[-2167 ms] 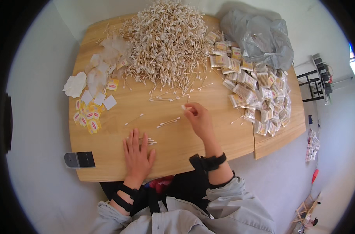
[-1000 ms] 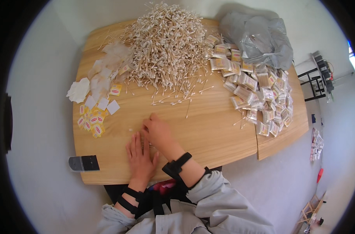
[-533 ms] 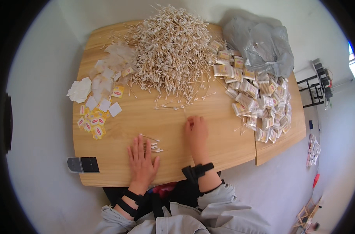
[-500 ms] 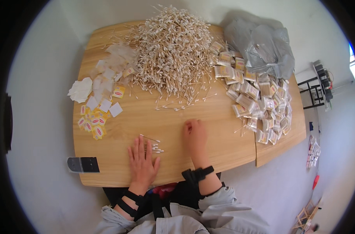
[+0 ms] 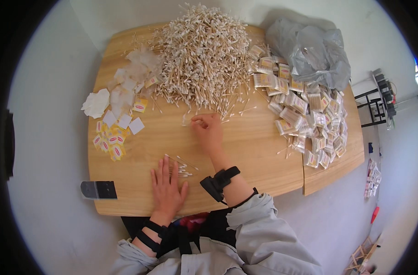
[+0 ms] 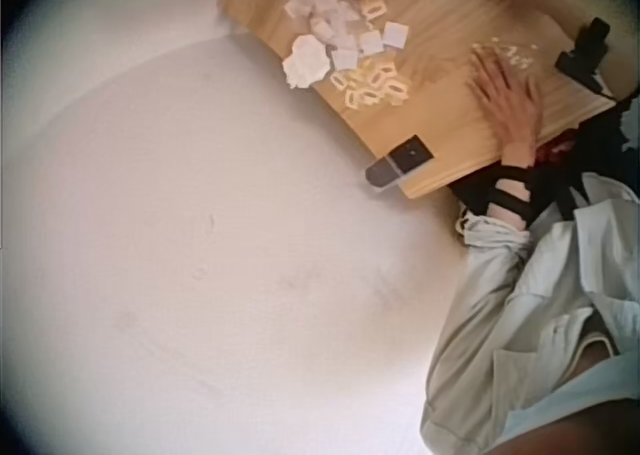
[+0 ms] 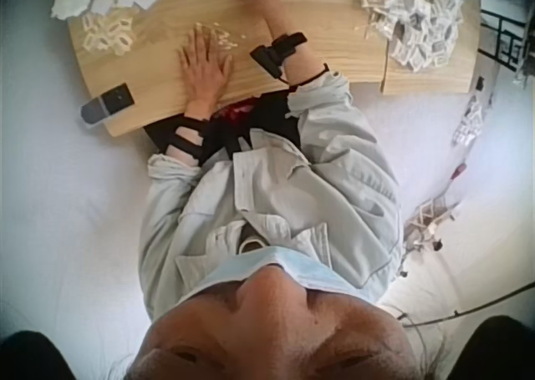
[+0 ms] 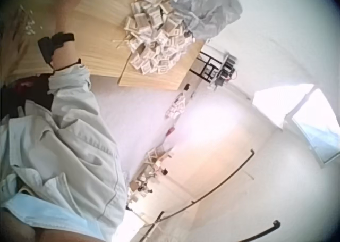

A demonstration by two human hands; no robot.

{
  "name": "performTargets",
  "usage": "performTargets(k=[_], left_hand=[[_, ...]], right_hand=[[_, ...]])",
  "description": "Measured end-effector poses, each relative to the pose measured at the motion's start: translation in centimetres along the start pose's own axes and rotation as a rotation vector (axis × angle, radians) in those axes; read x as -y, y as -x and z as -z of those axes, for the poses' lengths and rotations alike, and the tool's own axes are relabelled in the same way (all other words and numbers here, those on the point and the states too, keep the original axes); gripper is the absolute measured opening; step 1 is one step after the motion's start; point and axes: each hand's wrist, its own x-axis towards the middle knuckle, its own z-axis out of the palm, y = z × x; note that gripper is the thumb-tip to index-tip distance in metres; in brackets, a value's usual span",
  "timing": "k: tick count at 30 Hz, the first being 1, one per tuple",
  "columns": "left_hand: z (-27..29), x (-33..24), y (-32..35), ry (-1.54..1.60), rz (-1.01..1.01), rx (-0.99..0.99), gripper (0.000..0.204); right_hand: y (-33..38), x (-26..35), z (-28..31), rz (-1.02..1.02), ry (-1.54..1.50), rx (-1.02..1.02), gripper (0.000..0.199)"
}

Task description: Sort and pack cotton swabs into small plastic bags and arrange them on a table.

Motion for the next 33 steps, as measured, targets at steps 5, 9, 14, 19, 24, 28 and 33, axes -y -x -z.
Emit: performTargets(k=[5, 9, 14, 19, 24, 28, 33], left_hand=[[0.4, 0.5, 0.2, -0.035, 0.012, 0.028, 0.074], [0.6, 0.6, 0.2, -0.03, 0.015, 0.027, 0.075], [0.5, 0.1, 0.0, -0.008, 0.014, 0.022, 0.075], [0.2, 0.2, 0.0, 0.023, 0.005, 0.024, 0.074], [0.4, 0.4, 0.2, -0.029, 0.004, 0.026, 0.072], [0.4, 0.2, -0.1, -0.026, -0.016, 0.016, 0.071], [0.5, 0.0, -0.2, -0.071, 0.002, 0.044, 0.071]], right_hand=[[1.4, 2.5, 2.2, -0.22, -0.612, -0.09, 0.014], [4.8, 1.5, 7.1, -0.316, -0.492, -0.102, 0.016], [9.5, -4.3, 16.3, -0.043, 0.376, -0.202, 0.017], [9.2, -4.5, 19.2, 0.02, 0.717, -0.393, 0.021], [6.9, -3.5, 11.2, 0.112, 0.24, -0.191, 0.034], [5.2, 0.6, 4.7, 0.026, 0.157, -0.145, 0.027], [6.2, 1.1, 1.3, 0.23, 0.289, -0.049, 0.011]])
